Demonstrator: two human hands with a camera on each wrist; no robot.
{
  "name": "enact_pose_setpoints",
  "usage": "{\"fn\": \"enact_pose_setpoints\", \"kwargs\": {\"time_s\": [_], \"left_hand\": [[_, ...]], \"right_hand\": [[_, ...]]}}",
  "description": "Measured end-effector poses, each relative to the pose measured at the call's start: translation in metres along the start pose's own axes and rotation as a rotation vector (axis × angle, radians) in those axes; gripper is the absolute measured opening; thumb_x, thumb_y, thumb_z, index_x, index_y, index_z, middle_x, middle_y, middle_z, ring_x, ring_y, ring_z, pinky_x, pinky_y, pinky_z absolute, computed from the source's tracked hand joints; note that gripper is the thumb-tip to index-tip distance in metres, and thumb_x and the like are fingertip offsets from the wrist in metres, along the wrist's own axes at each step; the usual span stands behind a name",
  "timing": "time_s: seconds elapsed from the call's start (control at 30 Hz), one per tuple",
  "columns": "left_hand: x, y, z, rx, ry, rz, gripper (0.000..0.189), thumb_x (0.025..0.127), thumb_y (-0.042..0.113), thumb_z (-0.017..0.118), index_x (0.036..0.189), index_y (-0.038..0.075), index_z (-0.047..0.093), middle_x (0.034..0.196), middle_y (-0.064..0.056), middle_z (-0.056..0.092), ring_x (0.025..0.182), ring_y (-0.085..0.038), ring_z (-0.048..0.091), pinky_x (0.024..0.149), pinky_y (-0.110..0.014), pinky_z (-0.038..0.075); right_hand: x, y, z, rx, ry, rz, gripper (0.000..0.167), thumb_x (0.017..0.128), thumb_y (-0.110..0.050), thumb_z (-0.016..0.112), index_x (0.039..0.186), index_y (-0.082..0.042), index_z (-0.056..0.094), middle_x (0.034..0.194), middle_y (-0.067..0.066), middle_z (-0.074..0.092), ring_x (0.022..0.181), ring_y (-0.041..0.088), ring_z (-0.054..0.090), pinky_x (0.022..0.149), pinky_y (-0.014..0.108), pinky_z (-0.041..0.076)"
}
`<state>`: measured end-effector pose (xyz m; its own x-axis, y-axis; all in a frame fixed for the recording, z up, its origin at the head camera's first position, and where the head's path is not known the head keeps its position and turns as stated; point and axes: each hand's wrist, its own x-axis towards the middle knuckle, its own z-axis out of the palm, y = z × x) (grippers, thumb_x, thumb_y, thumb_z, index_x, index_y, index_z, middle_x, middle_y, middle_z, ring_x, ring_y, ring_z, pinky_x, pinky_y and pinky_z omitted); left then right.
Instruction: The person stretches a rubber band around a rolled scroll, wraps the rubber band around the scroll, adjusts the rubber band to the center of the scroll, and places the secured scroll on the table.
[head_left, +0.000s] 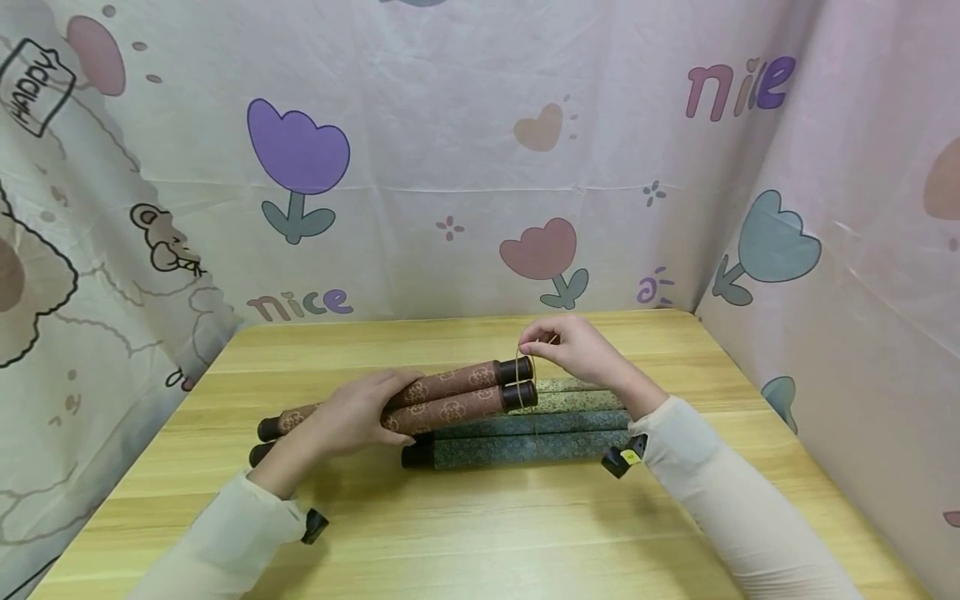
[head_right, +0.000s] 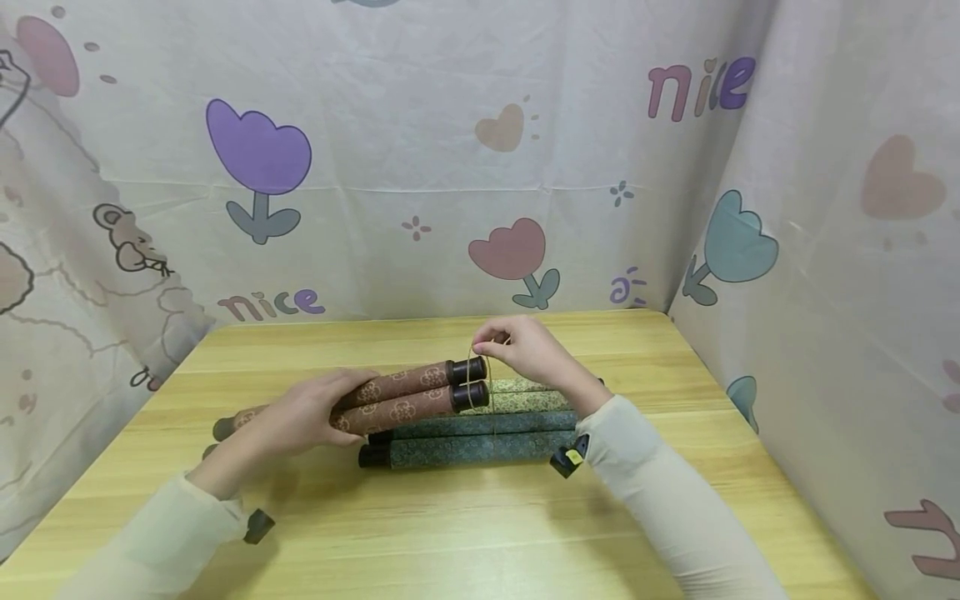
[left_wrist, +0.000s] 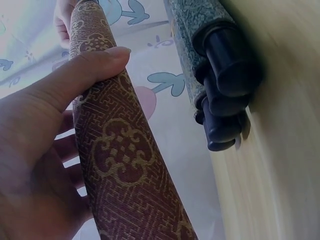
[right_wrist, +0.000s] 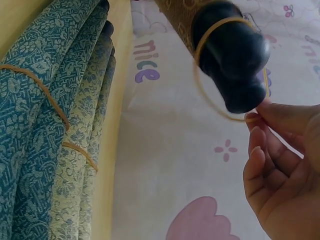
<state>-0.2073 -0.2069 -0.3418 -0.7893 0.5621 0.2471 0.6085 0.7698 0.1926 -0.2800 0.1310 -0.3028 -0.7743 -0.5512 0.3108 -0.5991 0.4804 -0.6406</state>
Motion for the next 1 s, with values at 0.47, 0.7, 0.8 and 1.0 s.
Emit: {"fn": "enact_pose_setpoints", "kwargs": {"time_s": [0.47,0.7,0.8,1.0], "left_hand": [[-0.002,0.015,0.002,-0.040,0.009,0.091,0.089,0.069,0.040,0.088,0.144,0.011,0.048,0.130,-0.007,0.060,0.114,-0.028,0.060,0.096,-0.046,0.049],[-0.003,0.020,0.000,-0.055,0.001,0.114,0.089,0.070,0.038,0.088,0.145,0.012,0.046,0.130,-0.007,0.059,0.114,-0.028,0.059,0.095,-0.047,0.049],[-0.003,0.021,0.001,-0.043,-0.009,0.132,0.090,0.071,0.038,0.088,0.146,0.013,0.045,0.132,-0.008,0.058,0.116,-0.030,0.059,0.096,-0.048,0.049],[-0.004,0.021,0.004,-0.002,-0.030,0.153,0.091,0.072,0.035,0.088,0.148,0.012,0.043,0.134,-0.010,0.056,0.116,-0.033,0.058,0.097,-0.049,0.048]], "right_hand": [[0.008,0.015,0.014,0.239,-0.152,-0.059,0.009,0.093,-0.009,0.067,0.097,-0.006,0.074,0.097,0.010,0.072,0.090,0.023,0.065,0.082,0.033,0.053],[0.011,0.018,0.015,0.297,-0.159,-0.035,0.010,0.095,-0.011,0.064,0.098,-0.005,0.072,0.094,0.011,0.070,0.085,0.018,0.063,0.079,0.033,0.053],[0.011,0.020,0.009,0.378,-0.178,-0.008,0.010,0.097,-0.010,0.062,0.097,-0.003,0.069,0.089,0.014,0.069,0.070,0.016,0.057,0.065,0.027,0.050],[0.012,0.024,-0.007,0.552,-0.302,-0.028,0.009,0.096,-0.006,0.060,0.094,0.001,0.066,0.083,0.021,0.064,0.059,0.013,0.047,0.056,0.023,0.042]]}}
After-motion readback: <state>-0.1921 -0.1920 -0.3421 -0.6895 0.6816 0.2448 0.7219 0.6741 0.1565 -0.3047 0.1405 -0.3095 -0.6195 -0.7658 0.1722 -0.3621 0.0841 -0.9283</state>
